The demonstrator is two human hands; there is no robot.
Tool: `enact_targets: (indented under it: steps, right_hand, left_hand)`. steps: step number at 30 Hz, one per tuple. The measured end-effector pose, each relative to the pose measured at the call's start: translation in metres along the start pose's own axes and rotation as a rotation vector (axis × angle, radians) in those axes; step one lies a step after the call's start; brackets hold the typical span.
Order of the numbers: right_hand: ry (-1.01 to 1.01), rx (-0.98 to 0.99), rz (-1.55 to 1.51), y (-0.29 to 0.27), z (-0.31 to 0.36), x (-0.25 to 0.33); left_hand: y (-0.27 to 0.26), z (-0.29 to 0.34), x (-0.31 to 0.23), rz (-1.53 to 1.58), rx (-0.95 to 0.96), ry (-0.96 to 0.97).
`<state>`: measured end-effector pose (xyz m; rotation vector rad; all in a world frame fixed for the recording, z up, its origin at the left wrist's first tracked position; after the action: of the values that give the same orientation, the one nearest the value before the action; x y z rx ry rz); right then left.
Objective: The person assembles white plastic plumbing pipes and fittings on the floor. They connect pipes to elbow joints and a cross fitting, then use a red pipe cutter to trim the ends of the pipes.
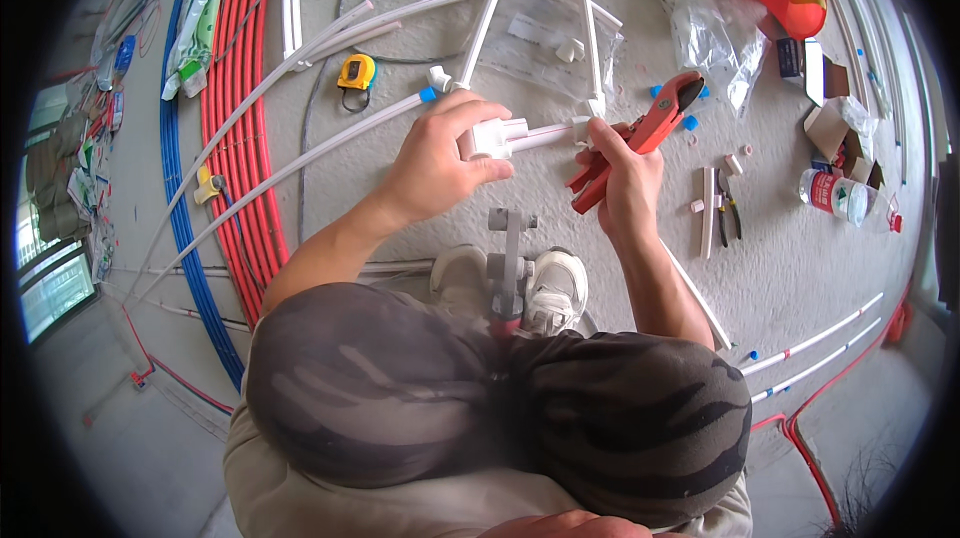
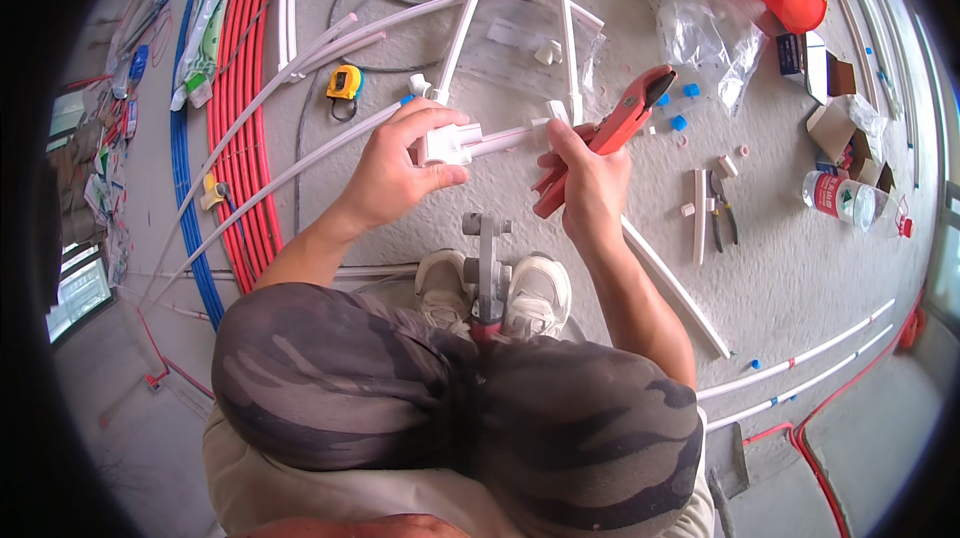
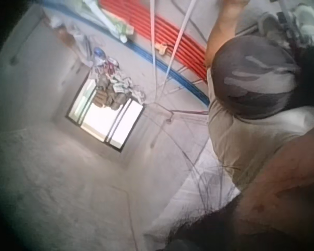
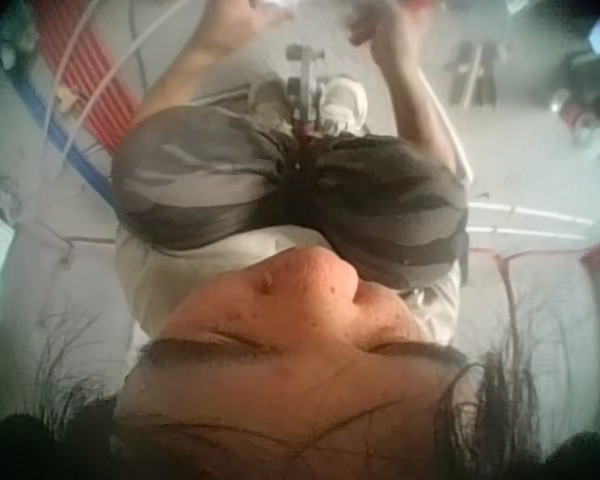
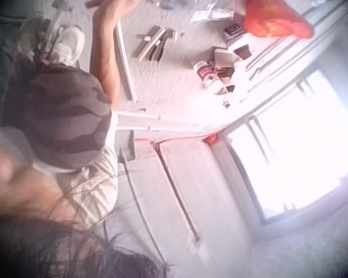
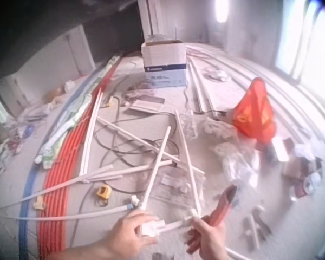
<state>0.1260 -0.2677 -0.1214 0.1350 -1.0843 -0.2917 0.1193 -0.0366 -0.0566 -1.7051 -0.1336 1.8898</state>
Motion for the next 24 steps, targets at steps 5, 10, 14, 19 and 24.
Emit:
enact_targets:
  steps: [5, 10, 14, 19, 24]
  right_hand:
    - [0.013, -0.035, -0.009, -0.003, -0.001, -0.006]
    - [0.000, -0.039, -0.006, -0.004, 0.001, -0.006]
    - [0.010, -0.056, 0.004, -0.003, 0.001, -0.006]
    - [0.016, -0.061, 0.024, -0.004, 0.001, -0.008]
    - [0.030, -0.060, 0.027, -0.007, 0.001, -0.011]
  left_hand:
    - [0.000, -0.003, -0.002, 0.066, -0.053, 0.070]
    - [0.002, -0.004, 0.001, 0.095, -0.074, 0.079]
    - [0.002, -0.004, 0.000, 0.096, -0.075, 0.046]
    - [0.005, -0.006, 0.002, 0.045, -0.065, 0.083]
    - [0.007, -0.009, 0.004, 0.019, -0.005, -0.012]
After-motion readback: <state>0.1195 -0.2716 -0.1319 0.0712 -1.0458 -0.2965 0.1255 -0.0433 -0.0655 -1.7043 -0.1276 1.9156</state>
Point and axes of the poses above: each hand's wrist, its own z-axis away from the middle knuckle, its own y-axis out of the palm, x = y × z, the point moved 7 cm from there along -z, towards the middle knuckle, and after that the axes turned 4 degrees about x, right-handed, at the moved point
